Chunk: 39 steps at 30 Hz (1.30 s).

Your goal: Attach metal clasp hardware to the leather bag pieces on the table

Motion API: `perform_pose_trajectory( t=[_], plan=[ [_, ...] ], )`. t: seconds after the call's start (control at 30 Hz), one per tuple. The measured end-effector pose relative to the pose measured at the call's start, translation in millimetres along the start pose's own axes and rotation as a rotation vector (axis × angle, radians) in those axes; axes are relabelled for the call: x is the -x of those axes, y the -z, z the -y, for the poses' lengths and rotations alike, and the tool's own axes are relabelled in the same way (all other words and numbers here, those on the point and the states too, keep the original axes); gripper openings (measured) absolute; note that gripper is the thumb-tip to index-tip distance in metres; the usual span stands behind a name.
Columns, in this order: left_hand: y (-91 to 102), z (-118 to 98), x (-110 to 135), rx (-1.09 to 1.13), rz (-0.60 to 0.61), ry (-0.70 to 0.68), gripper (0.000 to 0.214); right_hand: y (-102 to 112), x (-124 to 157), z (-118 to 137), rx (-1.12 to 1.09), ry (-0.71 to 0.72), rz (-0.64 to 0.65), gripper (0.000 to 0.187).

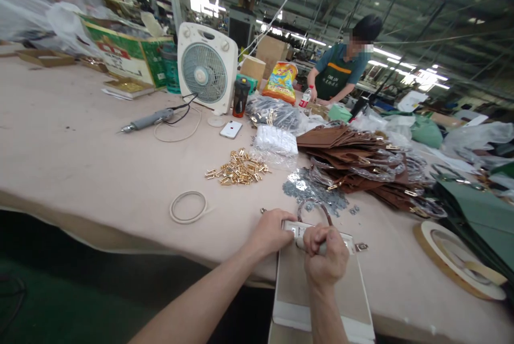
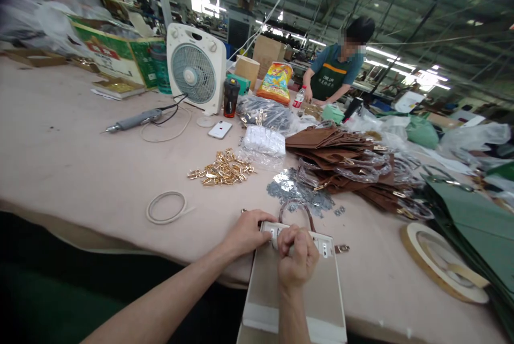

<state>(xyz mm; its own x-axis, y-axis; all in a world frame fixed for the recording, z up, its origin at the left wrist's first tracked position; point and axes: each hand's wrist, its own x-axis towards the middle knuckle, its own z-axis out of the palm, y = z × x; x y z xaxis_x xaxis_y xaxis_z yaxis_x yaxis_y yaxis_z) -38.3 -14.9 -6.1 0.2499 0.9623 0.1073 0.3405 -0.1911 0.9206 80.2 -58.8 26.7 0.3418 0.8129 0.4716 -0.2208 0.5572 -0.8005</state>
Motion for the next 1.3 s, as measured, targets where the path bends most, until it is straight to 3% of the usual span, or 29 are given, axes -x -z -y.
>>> perform_pose_trajectory(
  t=[0.27, 0.5, 0.67, 0.9, 1.07, 1.3],
  plan=[
    [1.5, -1, -1, 0.077, 0.010, 0.095, 0.044, -1, 5, -14, -0.011, 0.084, -0.040, 0.035],
    [2.8, -2, -3, 0.070, 0.031, 0.133, 0.041, -8, 6, -22, 0.124, 0.163, -0.047, 0.035],
    [3.6, 5, -1, 0.038, 0.041, 0.036, 0.039, -6, -6, -27, 0.167, 0.043, -0.069, 0.037],
    [3.2, 4, 22, 0.022, 0.039, -0.274, 0.059, -4, -3, -21, 0.170, 0.003, -0.076, 0.037],
    [-10.0, 9, 28, -0.066, -0.008, -0.273, 0.063, 5, -15, -16, 0.044, -0.190, -0.103, 0.036],
    [-10.9, 9, 30, -0.249, -0.107, -0.283, 0.075, 8, -41, -10, 0.000, -0.142, -0.155, 0.033]
  ],
)
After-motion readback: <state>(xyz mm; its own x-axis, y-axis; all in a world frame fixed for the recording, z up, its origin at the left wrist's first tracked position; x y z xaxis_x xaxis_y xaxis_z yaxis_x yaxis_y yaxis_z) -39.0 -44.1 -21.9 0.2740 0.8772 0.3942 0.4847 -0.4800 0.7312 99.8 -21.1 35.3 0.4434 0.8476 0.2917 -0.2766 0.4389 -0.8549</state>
